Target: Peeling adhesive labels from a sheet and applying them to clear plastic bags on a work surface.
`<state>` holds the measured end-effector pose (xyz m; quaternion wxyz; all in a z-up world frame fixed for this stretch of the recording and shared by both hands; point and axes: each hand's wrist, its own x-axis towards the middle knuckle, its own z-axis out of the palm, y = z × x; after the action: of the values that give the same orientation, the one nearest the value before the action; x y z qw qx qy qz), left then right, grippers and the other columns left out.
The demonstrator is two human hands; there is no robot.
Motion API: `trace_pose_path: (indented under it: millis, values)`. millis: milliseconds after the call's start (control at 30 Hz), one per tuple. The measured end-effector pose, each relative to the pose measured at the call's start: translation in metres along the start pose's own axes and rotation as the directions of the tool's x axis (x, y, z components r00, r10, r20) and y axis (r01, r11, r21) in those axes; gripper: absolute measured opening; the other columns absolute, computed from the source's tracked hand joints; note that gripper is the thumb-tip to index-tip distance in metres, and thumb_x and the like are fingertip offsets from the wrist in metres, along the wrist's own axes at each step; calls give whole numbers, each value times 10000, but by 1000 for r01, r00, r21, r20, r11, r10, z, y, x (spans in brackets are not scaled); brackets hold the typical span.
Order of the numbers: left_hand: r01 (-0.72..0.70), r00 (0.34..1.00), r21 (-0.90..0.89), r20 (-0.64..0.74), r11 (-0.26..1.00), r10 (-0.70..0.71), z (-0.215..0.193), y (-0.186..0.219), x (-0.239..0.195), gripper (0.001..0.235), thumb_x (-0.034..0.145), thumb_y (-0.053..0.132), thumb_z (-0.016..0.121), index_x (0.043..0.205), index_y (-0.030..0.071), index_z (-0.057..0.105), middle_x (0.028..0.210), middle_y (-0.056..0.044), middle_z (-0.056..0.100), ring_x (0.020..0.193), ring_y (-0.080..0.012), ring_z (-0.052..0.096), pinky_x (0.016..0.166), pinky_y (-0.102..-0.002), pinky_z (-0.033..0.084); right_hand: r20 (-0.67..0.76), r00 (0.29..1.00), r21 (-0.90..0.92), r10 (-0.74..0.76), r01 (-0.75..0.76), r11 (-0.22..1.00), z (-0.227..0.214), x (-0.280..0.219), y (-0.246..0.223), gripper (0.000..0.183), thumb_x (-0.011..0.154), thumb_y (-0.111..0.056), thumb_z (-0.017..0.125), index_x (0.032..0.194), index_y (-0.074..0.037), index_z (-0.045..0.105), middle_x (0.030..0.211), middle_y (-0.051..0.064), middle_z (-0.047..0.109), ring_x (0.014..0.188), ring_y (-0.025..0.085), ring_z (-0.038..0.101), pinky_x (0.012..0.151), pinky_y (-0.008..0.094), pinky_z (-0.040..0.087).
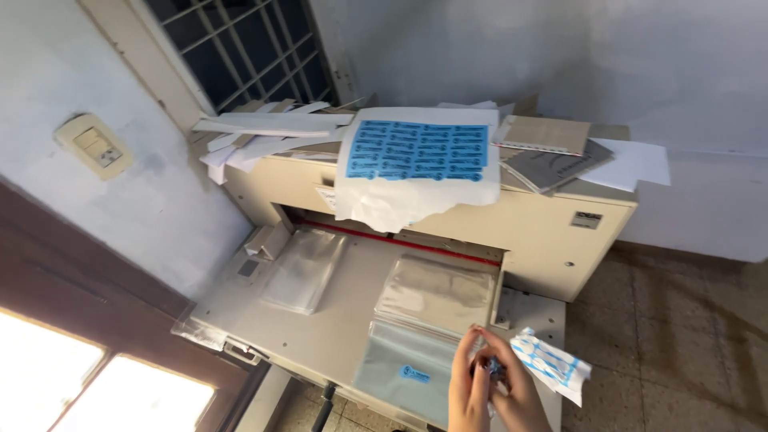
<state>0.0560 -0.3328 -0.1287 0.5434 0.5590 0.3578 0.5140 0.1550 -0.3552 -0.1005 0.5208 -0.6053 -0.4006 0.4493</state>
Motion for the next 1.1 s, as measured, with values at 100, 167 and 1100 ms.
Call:
trace_pose_path:
  millis: [100, 167, 1100]
  values:
    - [540, 794, -504, 40, 674, -606, 10, 4, 10, 437, 1007, 313, 575, 1396, 121, 624, 945, -97, 632, 783, -159, 589, 635, -288, 499, 83, 825, -445, -559, 533, 720, -8, 6, 69, 502, 930, -203, 598, 1423, -113, 567, 1271, 85, 690, 1134, 252, 658, 992, 370, 460]
    - [629, 719, -487, 68, 606, -692, 10, 26, 13, 412, 1006, 307, 551, 1273, 28, 693, 1029, -144, 711, 924, -204, 655, 796, -305, 527, 97, 825, -660, -556, 471, 585, -2, -4, 87, 602, 874, -326, 585, 1437, -123, 524, 1283, 83, 611, 1189, 281, 571, 1007, 416, 396]
    - [-165, 811, 551, 548, 818, -206, 107, -185, 116, 908, 789, 32, 575, 1617, 81, 207, 1675, -178, 251, 1559, -361, 173, 1256, -493, 118, -125, 954, -808, -274, 62, 586, -113, 56, 225, 602, 988, -242, 521, 1552, -115, 355, 1588, 77, 443, 1442, 280, 441, 1208, 505, 275]
